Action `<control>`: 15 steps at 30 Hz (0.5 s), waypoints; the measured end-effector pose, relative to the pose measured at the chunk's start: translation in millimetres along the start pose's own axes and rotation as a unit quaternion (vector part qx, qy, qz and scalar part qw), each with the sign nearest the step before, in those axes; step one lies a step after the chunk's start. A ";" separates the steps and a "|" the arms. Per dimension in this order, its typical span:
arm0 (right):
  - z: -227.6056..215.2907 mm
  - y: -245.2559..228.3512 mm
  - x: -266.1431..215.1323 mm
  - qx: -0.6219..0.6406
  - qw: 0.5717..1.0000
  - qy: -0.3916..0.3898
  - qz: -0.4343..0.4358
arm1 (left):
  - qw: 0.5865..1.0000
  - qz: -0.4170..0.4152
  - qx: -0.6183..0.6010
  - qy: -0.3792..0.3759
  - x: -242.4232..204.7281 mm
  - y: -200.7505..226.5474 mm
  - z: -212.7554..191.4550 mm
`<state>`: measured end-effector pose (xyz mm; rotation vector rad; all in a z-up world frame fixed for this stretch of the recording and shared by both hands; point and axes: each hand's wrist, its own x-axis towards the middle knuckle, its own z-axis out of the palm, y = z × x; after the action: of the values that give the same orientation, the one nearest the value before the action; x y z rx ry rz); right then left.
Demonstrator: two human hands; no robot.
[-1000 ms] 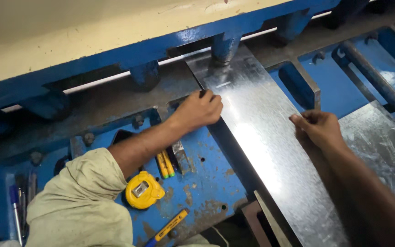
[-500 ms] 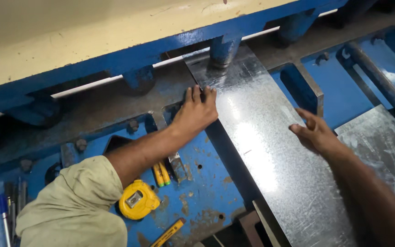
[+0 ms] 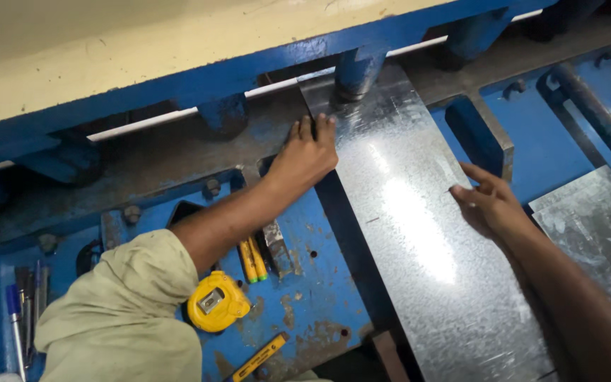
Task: The person positions rectangular metal sheets under a guillotine shear blade, aligning them with the cutting edge. They operate the machine to cut the sheets into smaller pieces, then remove the cut sections and stack them on a nearby surface. The person repeats this process with multiple sheets, occasionally using a tape measure to verify dimensions.
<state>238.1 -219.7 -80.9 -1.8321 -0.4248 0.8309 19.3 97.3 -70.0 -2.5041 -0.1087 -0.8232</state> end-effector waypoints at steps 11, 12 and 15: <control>-3.8 19.7 -42.1 0.018 1.000 0.002 -0.007 | 0.997 0.048 0.050 -0.033 -1.1 17.6 -6.7; -4.0 19.6 -37.5 0.025 1.000 -0.004 -0.016 | 0.997 0.040 0.056 -0.032 -0.1 17.0 -5.3; 0.1 20.0 -30.0 0.039 0.997 -0.030 -0.052 | 0.996 0.028 0.074 -0.047 -3.8 15.2 -3.5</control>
<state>215.4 -246.6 -88.8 -1.7014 -0.5150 0.8218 17.7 82.7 -76.4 -2.3951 -0.1252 -0.6511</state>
